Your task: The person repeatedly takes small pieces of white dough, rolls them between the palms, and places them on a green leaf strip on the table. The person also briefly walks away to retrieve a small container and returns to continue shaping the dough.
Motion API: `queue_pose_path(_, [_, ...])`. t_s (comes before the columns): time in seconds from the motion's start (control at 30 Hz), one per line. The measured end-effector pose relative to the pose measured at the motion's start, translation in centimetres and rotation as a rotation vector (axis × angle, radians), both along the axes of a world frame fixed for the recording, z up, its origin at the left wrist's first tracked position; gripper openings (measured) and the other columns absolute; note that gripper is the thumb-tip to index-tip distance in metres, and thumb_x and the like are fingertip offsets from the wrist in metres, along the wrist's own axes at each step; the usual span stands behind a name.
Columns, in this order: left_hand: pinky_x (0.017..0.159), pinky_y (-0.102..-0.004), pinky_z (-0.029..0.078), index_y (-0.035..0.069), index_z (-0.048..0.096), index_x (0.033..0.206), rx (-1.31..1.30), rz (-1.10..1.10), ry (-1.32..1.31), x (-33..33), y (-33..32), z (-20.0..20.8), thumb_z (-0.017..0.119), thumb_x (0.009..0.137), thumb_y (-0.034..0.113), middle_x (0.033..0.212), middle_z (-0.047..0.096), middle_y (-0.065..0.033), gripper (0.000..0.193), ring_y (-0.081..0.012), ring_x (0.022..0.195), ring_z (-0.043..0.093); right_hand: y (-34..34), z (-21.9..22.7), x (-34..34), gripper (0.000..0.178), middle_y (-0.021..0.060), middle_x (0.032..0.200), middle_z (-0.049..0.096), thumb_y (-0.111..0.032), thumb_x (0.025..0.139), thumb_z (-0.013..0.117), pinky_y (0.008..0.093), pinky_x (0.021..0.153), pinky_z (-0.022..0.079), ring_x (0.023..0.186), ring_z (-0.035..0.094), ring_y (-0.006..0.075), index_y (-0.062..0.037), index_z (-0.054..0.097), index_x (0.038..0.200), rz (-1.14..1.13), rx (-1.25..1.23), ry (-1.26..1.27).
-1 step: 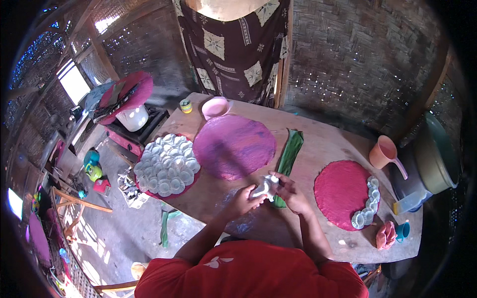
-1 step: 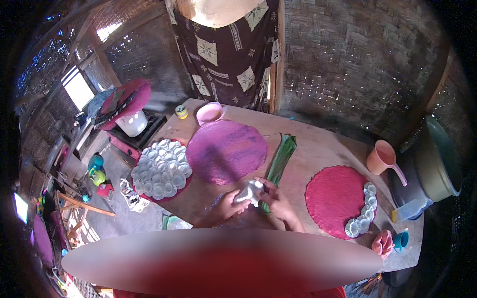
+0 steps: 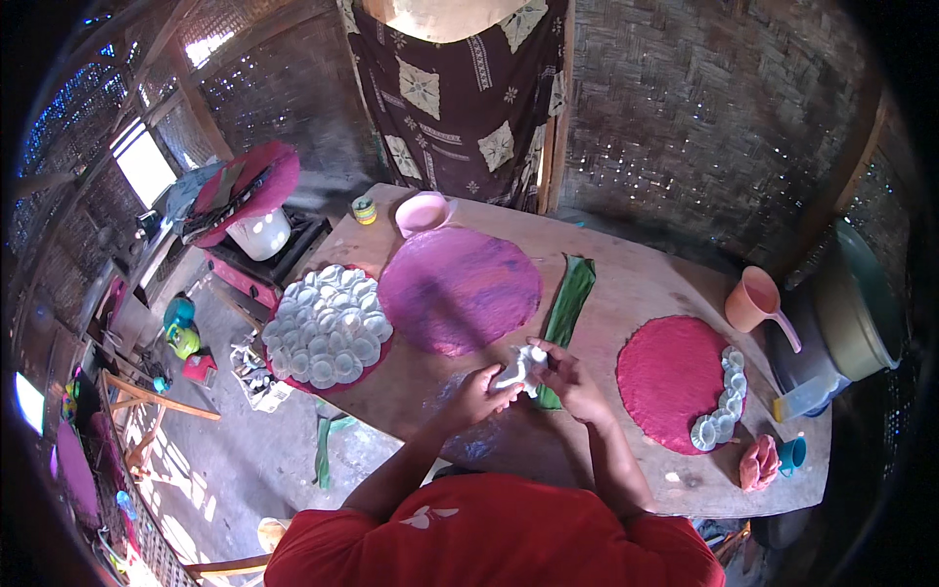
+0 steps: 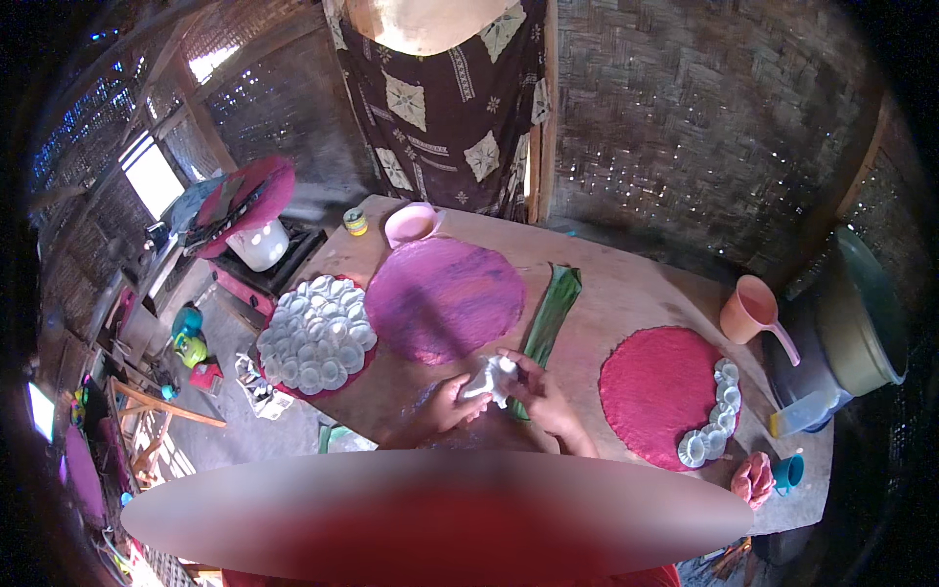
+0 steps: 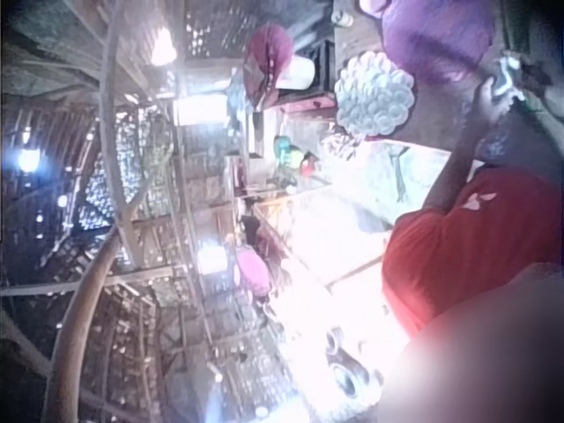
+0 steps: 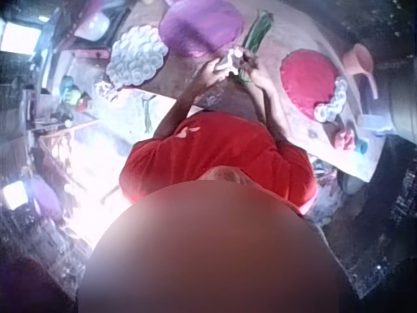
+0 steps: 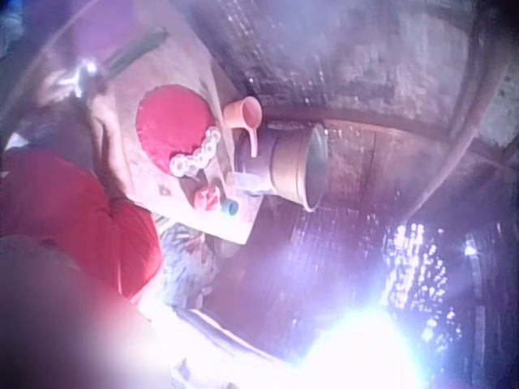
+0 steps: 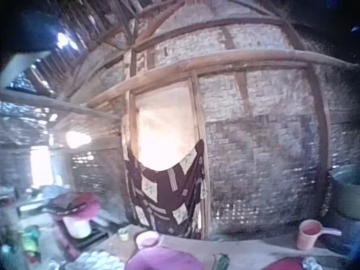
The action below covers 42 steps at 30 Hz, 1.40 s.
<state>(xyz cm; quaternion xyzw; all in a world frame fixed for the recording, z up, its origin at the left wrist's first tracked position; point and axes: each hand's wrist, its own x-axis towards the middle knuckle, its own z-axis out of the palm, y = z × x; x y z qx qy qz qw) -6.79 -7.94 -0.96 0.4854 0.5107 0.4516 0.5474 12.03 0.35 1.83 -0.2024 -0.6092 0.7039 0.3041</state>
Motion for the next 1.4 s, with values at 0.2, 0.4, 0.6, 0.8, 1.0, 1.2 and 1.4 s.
queue_pose_path(0.2, [0.057, -0.0219, 0.046, 0.003, 0.055, 0.104, -0.039, -0.044, 0.109, 0.0, 0.5, 0.6, 0.062, 0.092, 0.014, 0.077, 0.061, 0.0008, 0.017, -0.0052, 0.064, 0.055, -0.9, 1.1, 0.0, 0.053, 0.0071, 0.121, 0.055, 0.004, 0.088, 0.059, 0.0295, 0.095, 0.042, 0.110, 0.052, 0.0161, -0.0019, 0.042, 0.137, -0.080, 0.031, -0.048])
queue_pose_path(0.4, [0.072, -0.0313, 0.048, 0.000, 0.049, 0.106, 0.296, 0.060, 0.343, 0.8, 1.0, 1.7, 0.068, 0.086, 0.011, 0.091, 0.061, -0.0078, 0.030, -0.0117, 0.085, 0.057, -0.9, 1.2, -0.7, 0.065, 0.0044, 0.111, 0.057, 0.007, 0.081, 0.069, 0.0298, 0.095, 0.044, 0.106, 0.054, 0.0141, -0.0010, 0.040, 0.138, -0.188, 0.253, -0.044])
queue_pose_path(0.6, [0.076, -0.0324, 0.047, 0.001, 0.047, 0.104, 0.214, 0.047, 0.412, 1.2, 1.1, 3.1, 0.071, 0.082, 0.011, 0.091, 0.058, -0.0112, 0.034, -0.0130, 0.087, 0.055, -1.6, -0.3, -1.5, 0.056, 0.0089, 0.110, 0.061, 0.003, 0.079, 0.070, 0.0305, 0.090, 0.047, 0.103, 0.058, 0.0181, -0.0021, 0.048, 0.129, -0.437, 0.348, -0.198])
queue_pose_path(0.8, [0.073, -0.0329, 0.047, 0.002, 0.050, 0.101, 0.292, -0.040, 0.502, 1.0, 0.0, 0.8, 0.073, 0.082, 0.017, 0.085, 0.059, -0.0104, 0.034, -0.0152, 0.080, 0.056, 3.1, -2.4, -0.3, 0.044, 0.0120, 0.107, 0.064, -0.003, 0.084, 0.067, 0.0298, 0.080, 0.051, 0.093, 0.061, 0.0160, -0.0004, 0.050, 0.125, -0.814, 0.300, -0.225])
queue_pose_path(1.0, [0.100, -0.0520, 0.037, 0.006, 0.051, 0.127, 0.535, 0.327, 1.128, -10.4, -2.9, -5.7, 0.066, 0.084, 0.039, 0.117, 0.059, -0.0180, 0.056, -0.0366, 0.116, 0.052, 3.2, -2.4, 3.2, 0.062, 0.0098, 0.113, 0.061, -0.008, 0.077, 0.078, 0.0290, 0.090, 0.048, 0.103, 0.058, 0.0157, 0.0044, 0.045, 0.128, -0.505, 0.091, 0.089])
queue_pose_path(1.2, [0.109, -0.0576, 0.022, 0.011, 0.057, 0.126, 0.486, 0.422, 1.412, -10.5, -3.3, -4.2, 0.062, 0.081, 0.053, 0.139, 0.043, -0.0168, 0.062, -0.0443, 0.134, 0.029, 0.5, -0.1, 2.1, 0.060, 0.0085, 0.112, 0.060, -0.004, 0.076, 0.077, 0.0289, 0.088, 0.049, 0.101, 0.058, 0.0148, -0.0015, 0.046, 0.127, -0.617, 0.309, -0.153])
queue_pose_path(1.4, [0.110, -0.0535, 0.021, 0.017, 0.068, 0.108, 0.709, 0.365, 1.025, -0.8, -0.2, 5.5, 0.076, 0.077, 0.028, 0.133, 0.050, -0.0051, 0.034, -0.0317, 0.133, 0.037, -1.4, 2.3, 1.2, 0.066, 0.0164, 0.112, 0.064, -0.004, 0.074, 0.075, 0.0350, 0.089, 0.050, 0.106, 0.063, 0.0255, -0.0037, 0.044, 0.133, -0.572, 0.434, -0.286])
